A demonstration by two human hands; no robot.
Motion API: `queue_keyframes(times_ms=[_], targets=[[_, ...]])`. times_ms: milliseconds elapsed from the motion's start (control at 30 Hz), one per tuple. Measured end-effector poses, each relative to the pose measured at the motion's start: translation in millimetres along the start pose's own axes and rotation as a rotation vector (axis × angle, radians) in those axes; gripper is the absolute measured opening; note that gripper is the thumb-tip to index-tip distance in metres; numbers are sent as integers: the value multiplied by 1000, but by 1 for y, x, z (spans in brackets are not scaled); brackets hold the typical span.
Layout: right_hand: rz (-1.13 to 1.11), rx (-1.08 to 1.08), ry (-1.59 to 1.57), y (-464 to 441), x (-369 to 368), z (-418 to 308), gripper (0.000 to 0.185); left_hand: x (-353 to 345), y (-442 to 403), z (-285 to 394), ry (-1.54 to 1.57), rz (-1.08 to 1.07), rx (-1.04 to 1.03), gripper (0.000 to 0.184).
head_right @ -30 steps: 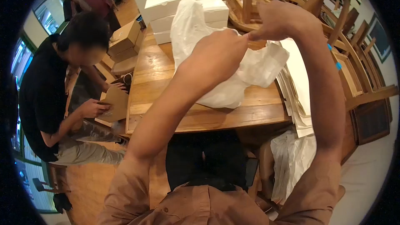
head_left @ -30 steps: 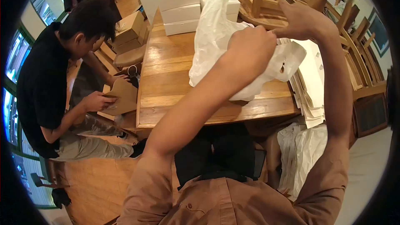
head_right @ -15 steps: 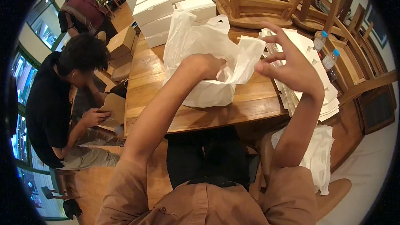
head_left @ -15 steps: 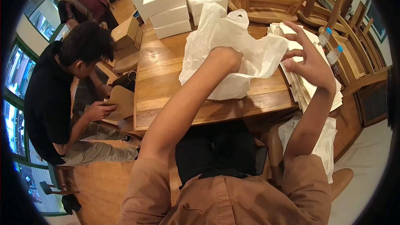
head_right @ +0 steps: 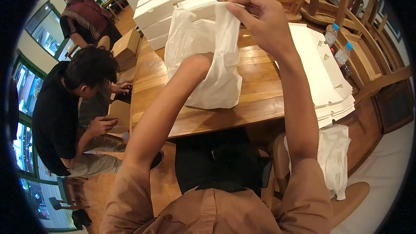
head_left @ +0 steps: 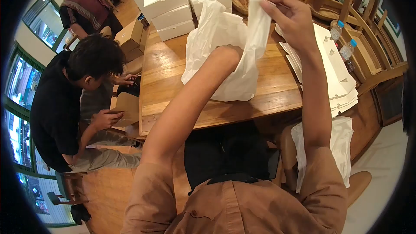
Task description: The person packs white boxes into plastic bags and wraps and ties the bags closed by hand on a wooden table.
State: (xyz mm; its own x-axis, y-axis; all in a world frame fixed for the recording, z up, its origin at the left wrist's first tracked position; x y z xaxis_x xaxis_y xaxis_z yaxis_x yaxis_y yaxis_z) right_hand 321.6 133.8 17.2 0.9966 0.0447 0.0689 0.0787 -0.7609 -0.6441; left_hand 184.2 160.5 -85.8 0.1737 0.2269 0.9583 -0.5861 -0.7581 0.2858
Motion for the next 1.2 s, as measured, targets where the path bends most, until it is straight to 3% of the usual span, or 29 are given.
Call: queue_keyframes(times_ms=[167, 200, 233, 300, 400, 533, 700, 833, 900, 933, 1000, 1067, 1100, 1133, 1167, 1200], targets=[[-15, 156, -5, -27, -19, 0, 20, 10, 9, -1, -10, -20, 43, 44], [-110, 42, 10, -32, -18, 8, 46, 13, 11, -2, -14, -26, 55, 44], [-107, 41, 9, -32, -18, 8, 46, 17, 14, -3, -16, -34, 68, 44], [-129, 109, -108, -33, -24, 5, 24, 24, 20, -3, -27, -55, 100, 43], [-57, 205, -72, -30, -34, -14, 8, 35, 29, -6, -36, -85, 155, 43], [-53, 249, -181, -43, -39, -3, 8, 46, 35, -9, -54, -127, 213, 42], [-27, 455, 8, -35, -41, -8, 6, 51, 42, -12, -65, -163, 262, 41], [-33, 389, -33, -26, -36, -1, 7, 54, 45, -13, -72, -186, 287, 40], [-37, 149, -317, -25, -31, 19, 25, 59, 49, -11, -80, -209, 311, 40], [-38, 150, -316, -24, -29, 18, 25, 60, 51, -12, -80, -222, 319, 39], [9, 184, -388, -18, -23, 15, 58, 60, 58, -17, -75, -244, 322, 39], [48, 184, -330, -5, -20, 13, 67, 58, 64, -23, -36, -196, 279, 39], [86, 185, -268, -2, -16, 13, 78, 51, 63, -33, 7, 45, 143, 33], [82, 338, -192, 1, -9, 27, 99, 43, 72, -44, 47, 286, 4, 28], [85, 338, -196, 8, -5, 34, 99, 59, 99, -34, 8, 483, -52, 24], [-18, 283, -94, 19, -9, 39, 122, 76, 133, -18, -32, 679, -112, 21]])
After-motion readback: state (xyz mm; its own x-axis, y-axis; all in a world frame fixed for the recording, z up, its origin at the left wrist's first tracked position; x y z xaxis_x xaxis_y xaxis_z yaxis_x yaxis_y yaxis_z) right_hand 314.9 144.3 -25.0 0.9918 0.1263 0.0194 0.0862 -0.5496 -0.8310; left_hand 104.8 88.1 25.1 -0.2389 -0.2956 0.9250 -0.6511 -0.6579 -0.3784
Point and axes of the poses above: each hand's wrist, its own y-axis away from the middle knuckle, its own x-axis out of the back of the hand, z = x × y, the point moved 6 cm from there along -y, towards the middle knuckle, and after that the axes turned 6 degrees about -y, right-handed, at the moved point
